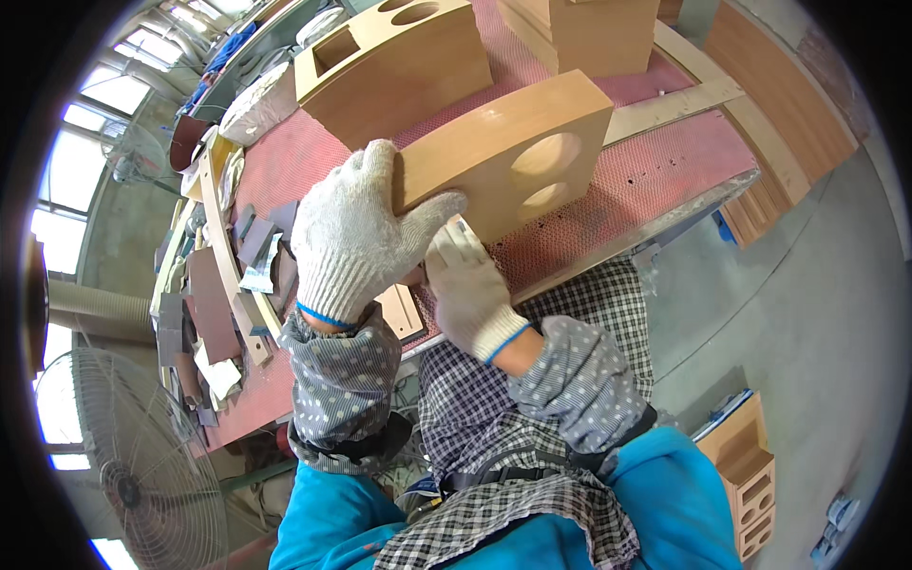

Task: Manually sanding the edges and surfaces of wooden speaker housing components using sandpaper blocks.

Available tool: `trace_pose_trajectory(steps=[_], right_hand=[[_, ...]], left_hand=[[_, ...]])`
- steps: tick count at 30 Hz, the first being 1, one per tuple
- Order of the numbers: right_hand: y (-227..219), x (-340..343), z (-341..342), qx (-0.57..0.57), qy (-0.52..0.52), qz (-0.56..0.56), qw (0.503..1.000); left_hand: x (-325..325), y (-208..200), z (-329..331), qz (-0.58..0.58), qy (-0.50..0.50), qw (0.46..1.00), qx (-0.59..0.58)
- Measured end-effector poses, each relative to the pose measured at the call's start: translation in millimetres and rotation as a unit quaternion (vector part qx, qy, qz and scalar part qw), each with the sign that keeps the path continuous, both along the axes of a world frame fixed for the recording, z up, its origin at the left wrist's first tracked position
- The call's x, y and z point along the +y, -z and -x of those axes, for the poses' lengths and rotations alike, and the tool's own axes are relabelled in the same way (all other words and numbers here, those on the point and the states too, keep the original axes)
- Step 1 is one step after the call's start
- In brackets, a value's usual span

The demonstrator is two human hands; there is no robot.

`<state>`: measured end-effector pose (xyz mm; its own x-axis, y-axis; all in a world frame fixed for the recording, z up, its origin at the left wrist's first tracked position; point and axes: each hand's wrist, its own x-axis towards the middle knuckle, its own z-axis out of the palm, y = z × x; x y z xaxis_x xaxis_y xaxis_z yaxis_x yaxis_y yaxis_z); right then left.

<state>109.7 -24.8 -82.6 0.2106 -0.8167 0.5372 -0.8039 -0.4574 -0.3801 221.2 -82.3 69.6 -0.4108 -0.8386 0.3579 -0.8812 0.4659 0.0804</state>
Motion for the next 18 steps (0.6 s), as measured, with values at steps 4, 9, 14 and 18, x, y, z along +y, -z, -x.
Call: trace_pose_trajectory(steps=[4, 9, 14, 18], right_hand=[[0.8, -35.4, -5.1, 0.006, 0.007, -0.302, 0.953], [11.7, -12.6, -5.5, -0.009, -0.009, -0.098, 0.995], [-19.7, -21.6, -5.1, -0.046, 0.009, -0.258, 0.965], [-12.9, -35.1, -4.1, 0.021, -0.023, -0.311, 0.95]], left_hand=[[-7.4, 7.9, 5.6, -0.002, 0.01, 1.0, 0.023], [-4.3, 5.9, -0.5, 0.004, 0.014, 1.0, 0.027], [-4.9, 4.2, 2.8, 0.005, 0.014, 1.0, 0.026], [-4.3, 2.3, 2.8, -0.011, 0.013, 1.0, 0.021]])
